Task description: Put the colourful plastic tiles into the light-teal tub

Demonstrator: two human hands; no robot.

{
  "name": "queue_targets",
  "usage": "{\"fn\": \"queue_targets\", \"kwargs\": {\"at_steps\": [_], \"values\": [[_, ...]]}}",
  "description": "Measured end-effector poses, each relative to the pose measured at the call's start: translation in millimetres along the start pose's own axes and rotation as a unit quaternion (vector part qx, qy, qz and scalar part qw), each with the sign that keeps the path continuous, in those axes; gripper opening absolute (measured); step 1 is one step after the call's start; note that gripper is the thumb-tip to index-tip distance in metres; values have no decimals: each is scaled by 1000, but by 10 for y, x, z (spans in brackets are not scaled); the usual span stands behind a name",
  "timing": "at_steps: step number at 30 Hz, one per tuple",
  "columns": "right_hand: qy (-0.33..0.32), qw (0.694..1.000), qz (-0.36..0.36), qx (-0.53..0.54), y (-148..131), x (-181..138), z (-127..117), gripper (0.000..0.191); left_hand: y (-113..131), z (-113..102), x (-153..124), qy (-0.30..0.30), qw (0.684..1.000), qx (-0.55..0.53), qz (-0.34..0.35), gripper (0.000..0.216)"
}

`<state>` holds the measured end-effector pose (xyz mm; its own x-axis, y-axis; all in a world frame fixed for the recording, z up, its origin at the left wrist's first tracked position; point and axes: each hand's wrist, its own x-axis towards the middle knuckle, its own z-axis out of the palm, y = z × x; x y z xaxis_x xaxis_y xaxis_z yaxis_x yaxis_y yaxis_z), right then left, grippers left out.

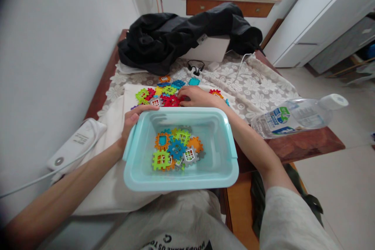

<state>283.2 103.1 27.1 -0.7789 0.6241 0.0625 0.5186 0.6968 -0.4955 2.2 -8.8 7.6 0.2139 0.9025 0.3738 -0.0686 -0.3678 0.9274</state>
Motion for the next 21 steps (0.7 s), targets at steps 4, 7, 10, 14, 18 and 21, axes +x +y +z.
{"fn": "queue_targets", "kwargs": {"at_steps": [4, 7, 10, 14, 18, 21], "values": [[20, 1000, 11, -4, -44, 9, -19, 14, -16, -6, -9, 3, 1000, -4, 2, 55], [66, 997, -1, 48, -72, -9, -48, 13, -22, -7, -25, 11, 1000, -3, -10, 58], [110, 988, 17, 106, -71, -46, -105, 16, -28, -6, -33, 14, 1000, -9, -25, 59], [160, 971, 48, 168, -65, -101, -256, 20, -56, -15, -26, 5, 1000, -8, -17, 60], [224, 938, 27, 262, -167, -148, -472, 28, -90, -31, -25, -3, 1000, 1, 1, 58], [205, 926, -25, 316, -350, -195, -599, 32, -97, -34, -34, -3, 1000, -2, -9, 59]]}}
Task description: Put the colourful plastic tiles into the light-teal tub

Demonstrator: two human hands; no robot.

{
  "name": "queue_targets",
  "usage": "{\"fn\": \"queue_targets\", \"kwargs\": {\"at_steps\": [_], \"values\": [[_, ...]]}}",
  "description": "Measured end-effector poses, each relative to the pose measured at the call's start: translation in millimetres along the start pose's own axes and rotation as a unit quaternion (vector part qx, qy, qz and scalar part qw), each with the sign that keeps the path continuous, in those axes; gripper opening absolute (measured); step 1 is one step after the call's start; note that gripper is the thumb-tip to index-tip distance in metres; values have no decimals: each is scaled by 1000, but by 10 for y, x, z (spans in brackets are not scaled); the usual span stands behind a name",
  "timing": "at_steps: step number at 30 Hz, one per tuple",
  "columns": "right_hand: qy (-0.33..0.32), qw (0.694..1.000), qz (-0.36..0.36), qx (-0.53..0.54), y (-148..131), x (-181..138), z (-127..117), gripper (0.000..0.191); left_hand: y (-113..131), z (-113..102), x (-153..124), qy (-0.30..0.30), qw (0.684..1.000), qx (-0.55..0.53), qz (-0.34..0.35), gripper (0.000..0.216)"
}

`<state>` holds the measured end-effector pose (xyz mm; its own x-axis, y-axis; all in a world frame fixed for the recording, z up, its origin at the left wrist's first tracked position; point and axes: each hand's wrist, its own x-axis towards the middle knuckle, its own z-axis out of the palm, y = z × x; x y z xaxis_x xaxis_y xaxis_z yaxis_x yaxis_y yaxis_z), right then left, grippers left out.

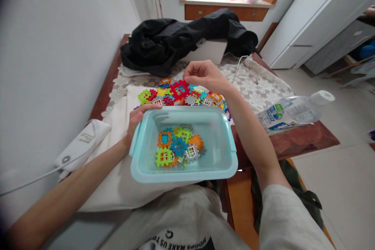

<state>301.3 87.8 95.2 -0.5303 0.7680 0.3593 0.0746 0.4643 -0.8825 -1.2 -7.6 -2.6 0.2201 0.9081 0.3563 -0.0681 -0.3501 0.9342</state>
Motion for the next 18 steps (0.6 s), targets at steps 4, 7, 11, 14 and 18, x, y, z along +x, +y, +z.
{"fn": "queue_targets", "kwargs": {"at_steps": [4, 7, 11, 14, 18], "values": [[-113, 993, -20, 16, -230, -35, 95, 38, 15, 8, -7, 5, 1000, -11, -19, 58], [-164, 986, -9, -39, -186, 5, 158, 40, 28, 8, 2, 5, 1000, -1, -9, 57], [-155, 967, 9, -200, 203, 95, 186, 45, 32, -5, 16, 7, 1000, 7, -3, 60], [-185, 942, 49, -275, 544, 91, 185, 57, 30, -10, 14, 11, 1000, 6, -13, 60], [-210, 924, 96, -306, 753, 43, 182, 56, 34, -3, 4, 11, 1000, -4, -12, 60]]}}
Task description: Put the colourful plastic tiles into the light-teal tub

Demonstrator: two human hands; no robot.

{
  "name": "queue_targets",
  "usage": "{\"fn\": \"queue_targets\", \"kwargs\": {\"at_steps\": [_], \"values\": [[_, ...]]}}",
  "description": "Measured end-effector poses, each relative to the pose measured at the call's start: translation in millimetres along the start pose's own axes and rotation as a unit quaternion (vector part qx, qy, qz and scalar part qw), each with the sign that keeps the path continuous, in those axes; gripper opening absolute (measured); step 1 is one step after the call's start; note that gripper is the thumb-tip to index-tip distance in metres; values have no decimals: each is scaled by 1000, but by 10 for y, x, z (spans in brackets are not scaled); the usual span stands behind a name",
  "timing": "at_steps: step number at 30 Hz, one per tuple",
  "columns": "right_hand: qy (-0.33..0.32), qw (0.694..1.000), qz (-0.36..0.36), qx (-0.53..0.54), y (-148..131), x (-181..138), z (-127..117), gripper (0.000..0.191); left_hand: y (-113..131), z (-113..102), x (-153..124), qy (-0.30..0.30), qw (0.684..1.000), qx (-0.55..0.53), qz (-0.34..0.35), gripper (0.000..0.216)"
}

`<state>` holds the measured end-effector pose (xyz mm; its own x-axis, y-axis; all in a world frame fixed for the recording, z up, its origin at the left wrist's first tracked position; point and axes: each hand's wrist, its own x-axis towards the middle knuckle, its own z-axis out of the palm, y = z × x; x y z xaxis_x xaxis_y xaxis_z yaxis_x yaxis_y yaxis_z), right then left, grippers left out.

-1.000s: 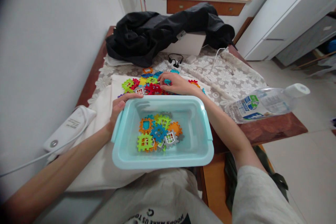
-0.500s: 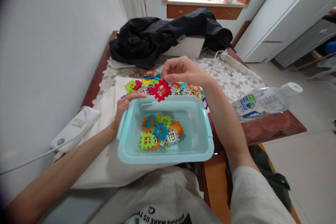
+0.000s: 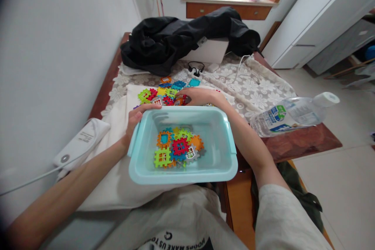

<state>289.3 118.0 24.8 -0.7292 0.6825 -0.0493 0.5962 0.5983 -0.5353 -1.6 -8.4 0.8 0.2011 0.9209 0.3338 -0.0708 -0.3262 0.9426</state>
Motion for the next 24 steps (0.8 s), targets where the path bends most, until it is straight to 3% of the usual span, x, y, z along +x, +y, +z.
{"fn": "queue_targets", "kwargs": {"at_steps": [11, 18, 24], "values": [[6, 999, -34, -27, 7, 15, 18, 18, -14, 12, -18, 6, 1000, 0, -6, 58], [-6, 1000, -16, -2, -134, -135, 14, 56, -71, -3, -31, 6, 1000, -19, -11, 57], [17, 999, -13, -28, -41, -46, 41, 45, -62, 13, -41, -3, 999, -35, -7, 55]]}}
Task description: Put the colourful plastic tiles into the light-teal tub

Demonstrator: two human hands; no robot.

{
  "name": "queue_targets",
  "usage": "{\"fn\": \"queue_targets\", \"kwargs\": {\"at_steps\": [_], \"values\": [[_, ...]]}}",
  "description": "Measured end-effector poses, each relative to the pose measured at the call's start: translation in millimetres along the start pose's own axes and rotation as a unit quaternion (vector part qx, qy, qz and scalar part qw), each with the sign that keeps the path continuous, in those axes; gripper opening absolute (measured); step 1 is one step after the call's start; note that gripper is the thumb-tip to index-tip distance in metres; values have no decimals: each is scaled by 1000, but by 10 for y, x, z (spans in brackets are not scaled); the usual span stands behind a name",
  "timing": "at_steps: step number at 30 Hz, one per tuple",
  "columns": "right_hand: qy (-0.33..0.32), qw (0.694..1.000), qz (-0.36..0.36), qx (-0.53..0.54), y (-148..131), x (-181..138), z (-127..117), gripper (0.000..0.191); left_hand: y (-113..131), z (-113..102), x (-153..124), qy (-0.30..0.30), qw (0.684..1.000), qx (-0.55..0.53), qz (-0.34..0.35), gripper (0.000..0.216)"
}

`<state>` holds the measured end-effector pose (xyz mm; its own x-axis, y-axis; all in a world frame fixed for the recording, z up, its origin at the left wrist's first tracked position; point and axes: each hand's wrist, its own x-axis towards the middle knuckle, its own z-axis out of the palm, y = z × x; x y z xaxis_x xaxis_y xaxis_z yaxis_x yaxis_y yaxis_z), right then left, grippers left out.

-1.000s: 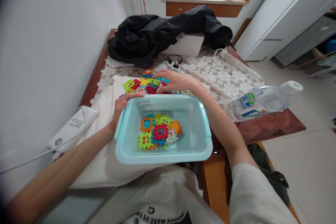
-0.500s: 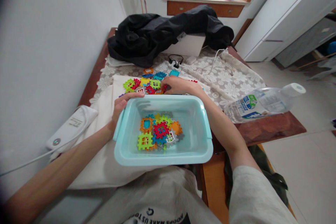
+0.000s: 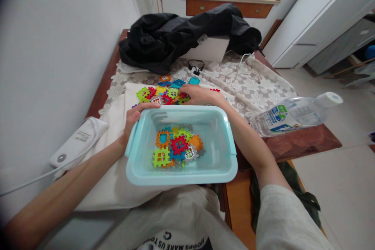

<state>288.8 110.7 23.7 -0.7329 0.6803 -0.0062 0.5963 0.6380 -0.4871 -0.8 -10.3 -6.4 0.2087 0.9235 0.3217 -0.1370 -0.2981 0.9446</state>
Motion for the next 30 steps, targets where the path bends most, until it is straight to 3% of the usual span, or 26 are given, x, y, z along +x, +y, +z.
{"fn": "queue_targets", "kwargs": {"at_steps": [8, 14, 18, 22, 25, 28, 30], "values": [[23, 999, -40, -3, 15, 56, -62, 9, 4, -10, 14, 3, 1000, 18, 15, 56], [101, 990, -58, 77, 40, 18, -183, 18, 55, 16, 29, 7, 1000, 19, 5, 57], [180, 947, -72, 258, -104, -97, -368, 32, 65, 19, 42, 4, 1000, 24, 15, 55], [130, 918, -126, 352, -330, -243, -554, 41, 35, 1, 48, 1, 999, 36, 23, 56], [71, 933, -139, 324, -338, -270, -585, 48, 24, -10, 50, -6, 999, 27, 28, 54], [95, 970, -81, 208, -170, -200, -463, 48, 39, -4, 51, -6, 999, 24, 28, 54], [94, 990, -32, 101, -27, -134, -320, 60, 55, 8, 50, -4, 999, 26, 22, 56]]}}
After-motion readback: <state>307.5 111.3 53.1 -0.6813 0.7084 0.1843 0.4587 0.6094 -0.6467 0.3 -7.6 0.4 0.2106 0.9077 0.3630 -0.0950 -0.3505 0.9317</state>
